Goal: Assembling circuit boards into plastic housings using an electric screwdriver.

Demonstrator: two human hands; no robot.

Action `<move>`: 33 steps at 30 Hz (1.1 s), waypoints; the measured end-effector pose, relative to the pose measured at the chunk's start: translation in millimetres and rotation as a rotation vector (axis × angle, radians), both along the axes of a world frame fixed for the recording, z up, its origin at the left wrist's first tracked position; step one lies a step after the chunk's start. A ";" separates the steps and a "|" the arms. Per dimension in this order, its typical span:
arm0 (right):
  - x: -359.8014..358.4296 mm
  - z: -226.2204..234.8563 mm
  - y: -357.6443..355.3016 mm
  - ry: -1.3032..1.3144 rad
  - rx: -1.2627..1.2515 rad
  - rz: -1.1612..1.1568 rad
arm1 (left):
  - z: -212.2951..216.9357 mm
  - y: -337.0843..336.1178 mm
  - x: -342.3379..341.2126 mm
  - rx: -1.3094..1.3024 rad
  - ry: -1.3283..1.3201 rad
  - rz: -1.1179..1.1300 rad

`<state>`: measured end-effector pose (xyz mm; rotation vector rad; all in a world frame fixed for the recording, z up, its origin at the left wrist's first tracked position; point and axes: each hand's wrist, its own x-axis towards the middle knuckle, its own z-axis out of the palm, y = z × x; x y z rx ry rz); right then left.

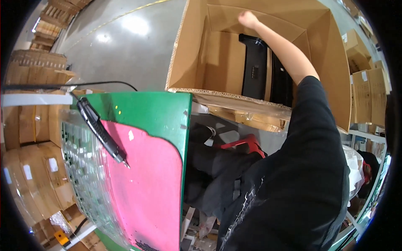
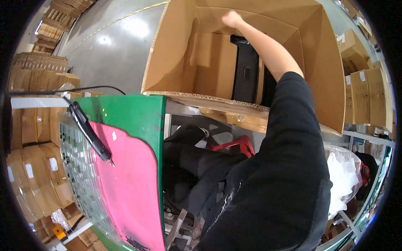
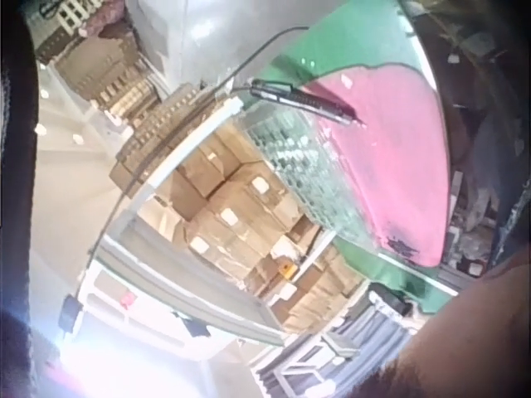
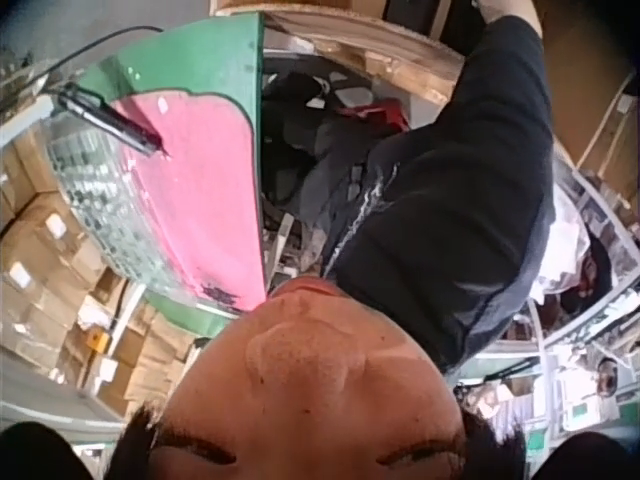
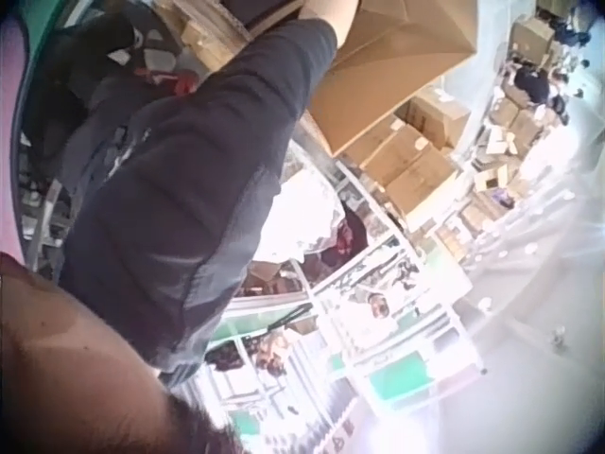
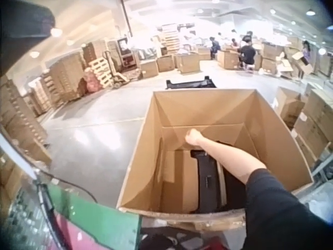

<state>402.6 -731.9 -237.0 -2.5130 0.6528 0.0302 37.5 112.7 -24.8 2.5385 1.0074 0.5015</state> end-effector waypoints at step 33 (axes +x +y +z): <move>-1.5 -216.9 107.5 0.332 0.922 0.914 | -58.2 57.4 -368.9 0.474 0.104 1.186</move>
